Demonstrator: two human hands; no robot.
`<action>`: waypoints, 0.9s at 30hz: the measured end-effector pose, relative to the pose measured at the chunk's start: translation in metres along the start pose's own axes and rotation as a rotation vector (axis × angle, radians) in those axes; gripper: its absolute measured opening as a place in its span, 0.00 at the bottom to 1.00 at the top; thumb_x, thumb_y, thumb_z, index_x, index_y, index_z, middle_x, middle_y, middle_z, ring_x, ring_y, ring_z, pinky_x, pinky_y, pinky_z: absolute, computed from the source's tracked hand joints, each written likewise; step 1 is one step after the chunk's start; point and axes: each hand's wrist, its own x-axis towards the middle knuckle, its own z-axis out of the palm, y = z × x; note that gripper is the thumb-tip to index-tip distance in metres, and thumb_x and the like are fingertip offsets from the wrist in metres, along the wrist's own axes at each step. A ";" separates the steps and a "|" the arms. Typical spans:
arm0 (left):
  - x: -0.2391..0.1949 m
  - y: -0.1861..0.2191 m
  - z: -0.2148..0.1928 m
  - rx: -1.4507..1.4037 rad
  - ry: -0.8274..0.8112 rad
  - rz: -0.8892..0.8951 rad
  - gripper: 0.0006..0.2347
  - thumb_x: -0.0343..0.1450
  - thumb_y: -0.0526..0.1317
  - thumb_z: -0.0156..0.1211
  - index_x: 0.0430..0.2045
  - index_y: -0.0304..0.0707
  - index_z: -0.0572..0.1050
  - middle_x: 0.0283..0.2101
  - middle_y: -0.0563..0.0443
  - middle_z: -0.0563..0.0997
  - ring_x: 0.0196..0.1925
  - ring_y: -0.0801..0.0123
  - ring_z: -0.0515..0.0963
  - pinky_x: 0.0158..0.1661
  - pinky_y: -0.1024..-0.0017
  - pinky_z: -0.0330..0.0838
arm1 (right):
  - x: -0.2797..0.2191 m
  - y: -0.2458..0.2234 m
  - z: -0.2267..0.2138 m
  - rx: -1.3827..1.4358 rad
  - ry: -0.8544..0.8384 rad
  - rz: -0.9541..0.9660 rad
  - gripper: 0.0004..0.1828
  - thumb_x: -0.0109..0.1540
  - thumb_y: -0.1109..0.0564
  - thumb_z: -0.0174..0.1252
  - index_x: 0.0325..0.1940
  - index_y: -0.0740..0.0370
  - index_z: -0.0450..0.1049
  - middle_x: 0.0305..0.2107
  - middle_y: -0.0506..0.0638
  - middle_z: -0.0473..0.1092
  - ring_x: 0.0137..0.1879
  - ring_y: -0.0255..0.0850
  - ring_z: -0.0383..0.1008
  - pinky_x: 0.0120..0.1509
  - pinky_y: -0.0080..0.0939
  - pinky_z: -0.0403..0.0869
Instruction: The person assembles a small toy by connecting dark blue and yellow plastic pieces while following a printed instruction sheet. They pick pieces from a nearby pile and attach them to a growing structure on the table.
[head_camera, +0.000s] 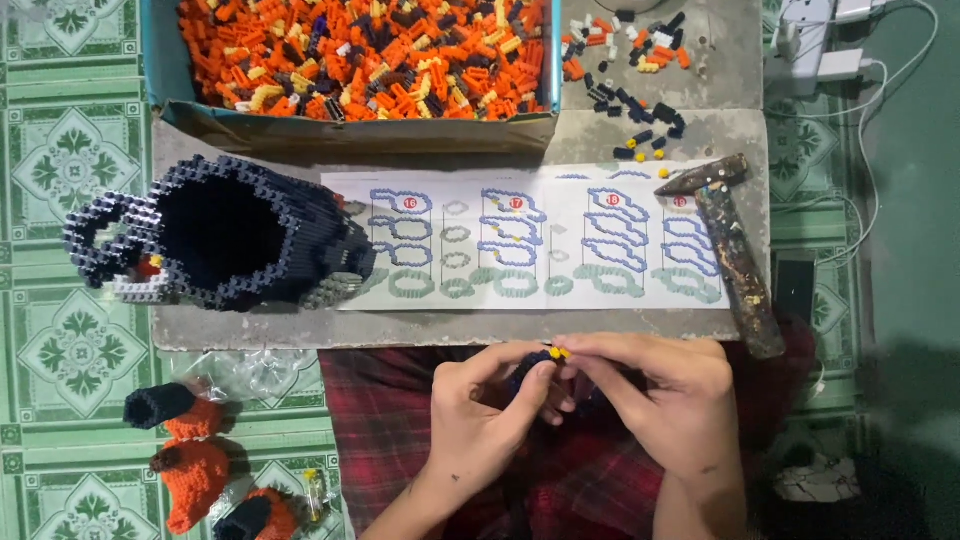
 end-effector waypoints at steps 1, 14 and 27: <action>0.000 0.001 0.001 0.000 -0.001 -0.002 0.07 0.77 0.26 0.66 0.47 0.18 0.82 0.36 0.38 0.90 0.30 0.64 0.89 0.30 0.74 0.87 | 0.000 0.000 0.000 0.000 0.001 0.002 0.12 0.57 0.73 0.71 0.43 0.68 0.88 0.32 0.52 0.88 0.29 0.33 0.87 0.34 0.27 0.82; 0.002 0.010 0.005 0.190 0.000 0.044 0.07 0.75 0.27 0.67 0.45 0.21 0.84 0.31 0.43 0.91 0.27 0.70 0.87 0.29 0.78 0.85 | 0.001 -0.003 -0.006 -0.077 -0.053 0.002 0.15 0.55 0.73 0.71 0.45 0.68 0.88 0.40 0.53 0.89 0.33 0.34 0.87 0.37 0.28 0.83; 0.006 0.015 0.007 0.408 0.019 0.183 0.08 0.70 0.27 0.68 0.42 0.24 0.84 0.33 0.46 0.92 0.29 0.73 0.86 0.32 0.79 0.79 | 0.004 -0.002 -0.008 -0.101 -0.088 0.008 0.13 0.54 0.71 0.73 0.42 0.67 0.87 0.40 0.51 0.88 0.37 0.36 0.88 0.44 0.31 0.84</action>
